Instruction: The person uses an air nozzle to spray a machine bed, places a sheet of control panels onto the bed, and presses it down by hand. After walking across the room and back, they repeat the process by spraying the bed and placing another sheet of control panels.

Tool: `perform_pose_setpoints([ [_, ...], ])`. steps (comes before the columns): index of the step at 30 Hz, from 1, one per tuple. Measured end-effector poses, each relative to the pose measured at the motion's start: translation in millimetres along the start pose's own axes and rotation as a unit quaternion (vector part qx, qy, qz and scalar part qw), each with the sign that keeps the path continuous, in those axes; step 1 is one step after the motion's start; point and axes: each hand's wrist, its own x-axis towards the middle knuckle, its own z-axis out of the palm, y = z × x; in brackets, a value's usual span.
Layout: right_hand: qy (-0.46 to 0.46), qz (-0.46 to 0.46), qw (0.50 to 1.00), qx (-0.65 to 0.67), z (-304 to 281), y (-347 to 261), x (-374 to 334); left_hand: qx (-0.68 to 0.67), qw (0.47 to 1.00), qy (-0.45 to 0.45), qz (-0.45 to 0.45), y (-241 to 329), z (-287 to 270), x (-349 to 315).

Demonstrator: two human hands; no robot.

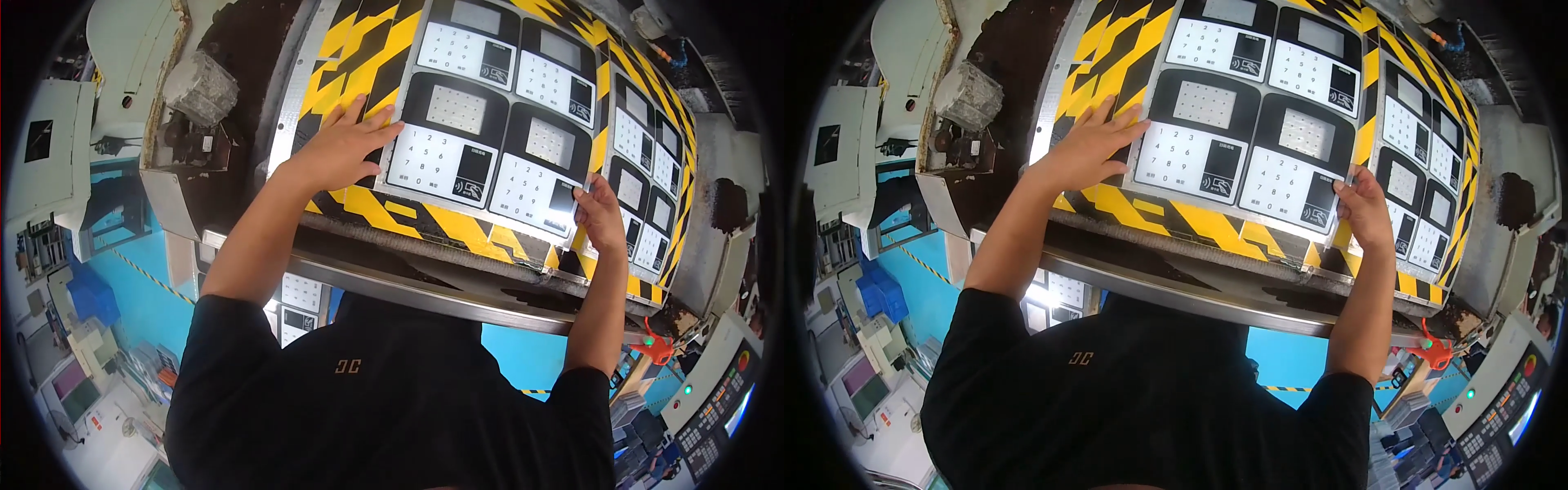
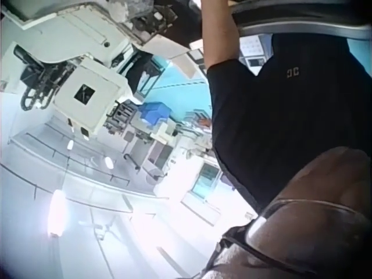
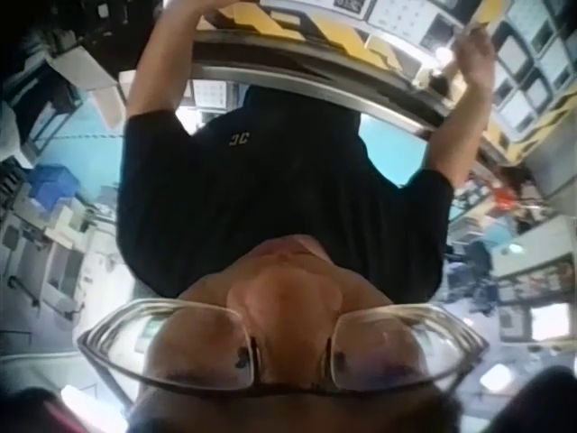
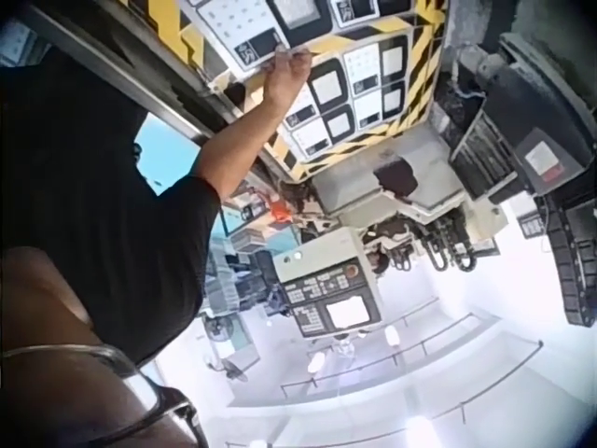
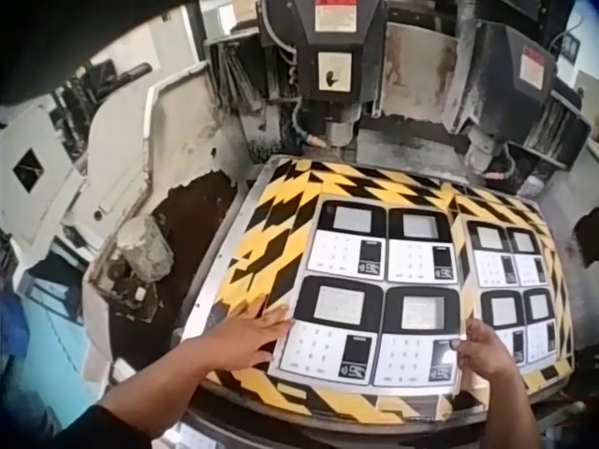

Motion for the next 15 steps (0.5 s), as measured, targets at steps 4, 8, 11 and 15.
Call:
perform_pose_setpoints([
  [4, -0.011, 0.0, 1.0, -0.008, -1.4, 2.2, 1.1, -0.019, 1.0, 0.006, 0.01, -2.7, 1.5, -0.4],
  [8, -0.007, -0.002, 1.0, -0.011, -0.1, 2.2, 0.8, -0.011, 1.0, -0.001, 0.007, -3.8, 3.0, -0.1],
  [11, -0.008, -0.001, 1.0, -0.013, 0.0, 1.3, 0.4, 0.004, 1.0, 0.011, 0.01, -3.8, 4.2, -0.1],
  [15, -0.022, 0.008, 1.0, -0.019, -2.1, 2.2, 0.9, -0.003, 1.0, 0.022, 0.016, -4.3, 3.8, -0.2],
])
